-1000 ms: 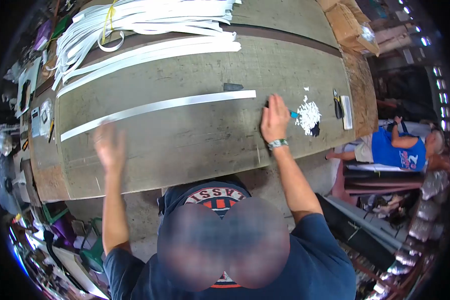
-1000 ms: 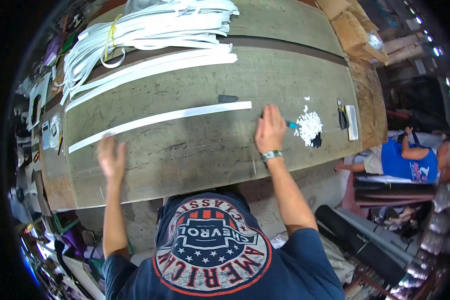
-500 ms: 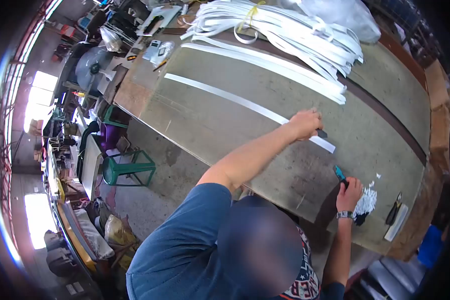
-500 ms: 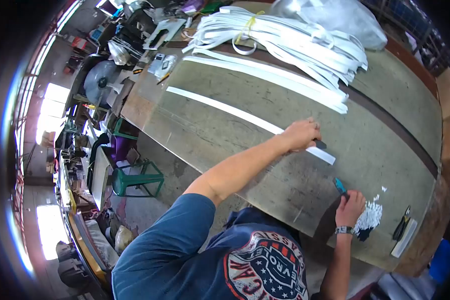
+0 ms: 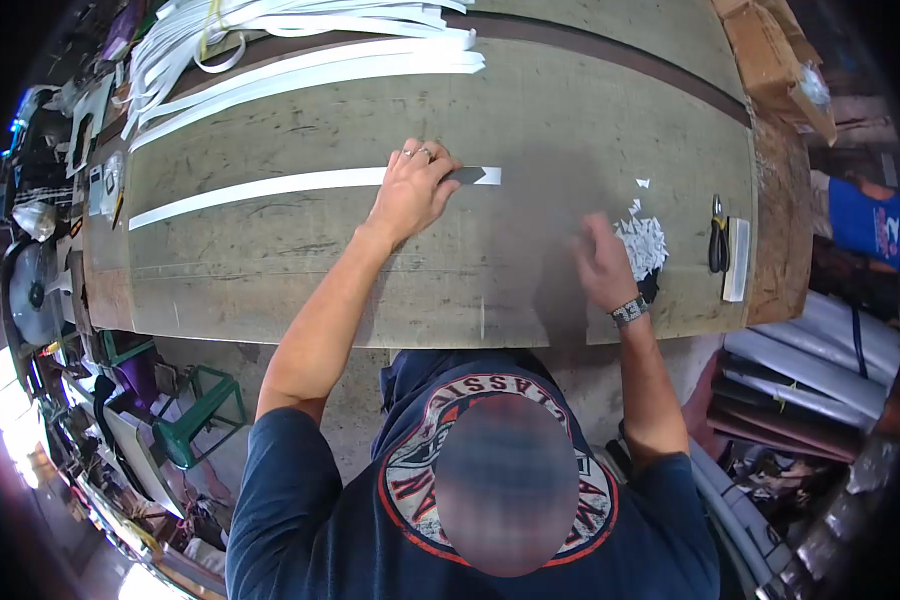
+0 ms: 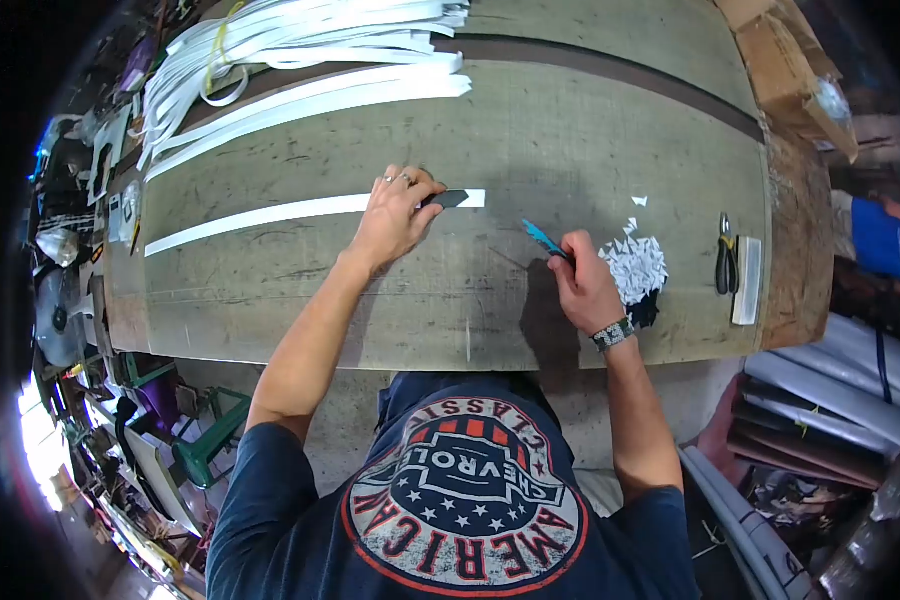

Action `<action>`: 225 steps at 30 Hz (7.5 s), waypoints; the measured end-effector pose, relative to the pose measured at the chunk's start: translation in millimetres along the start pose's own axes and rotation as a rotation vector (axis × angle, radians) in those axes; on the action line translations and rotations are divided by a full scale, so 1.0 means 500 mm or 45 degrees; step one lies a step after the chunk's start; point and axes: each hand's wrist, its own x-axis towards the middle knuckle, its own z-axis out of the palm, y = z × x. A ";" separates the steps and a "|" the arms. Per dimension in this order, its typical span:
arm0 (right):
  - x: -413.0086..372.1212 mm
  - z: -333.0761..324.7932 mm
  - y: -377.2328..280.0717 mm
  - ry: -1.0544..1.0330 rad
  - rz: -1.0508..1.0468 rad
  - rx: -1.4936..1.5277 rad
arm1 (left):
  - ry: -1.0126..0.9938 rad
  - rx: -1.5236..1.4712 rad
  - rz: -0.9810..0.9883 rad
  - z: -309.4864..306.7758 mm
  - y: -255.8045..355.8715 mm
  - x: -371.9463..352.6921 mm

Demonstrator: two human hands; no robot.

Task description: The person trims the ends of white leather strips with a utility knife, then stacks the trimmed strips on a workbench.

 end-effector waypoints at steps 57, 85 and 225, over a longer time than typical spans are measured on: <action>-0.007 0.127 0.000 -0.127 -0.070 -0.468 | 0.011 -0.149 0.150 0.078 0.070 0.008; -0.002 0.116 -0.013 -0.180 -0.036 -0.493 | 0.021 -0.164 0.116 0.083 0.073 0.009; 0.034 0.378 -0.243 1.169 0.744 0.187 | -0.606 -0.180 0.721 0.034 -0.006 0.137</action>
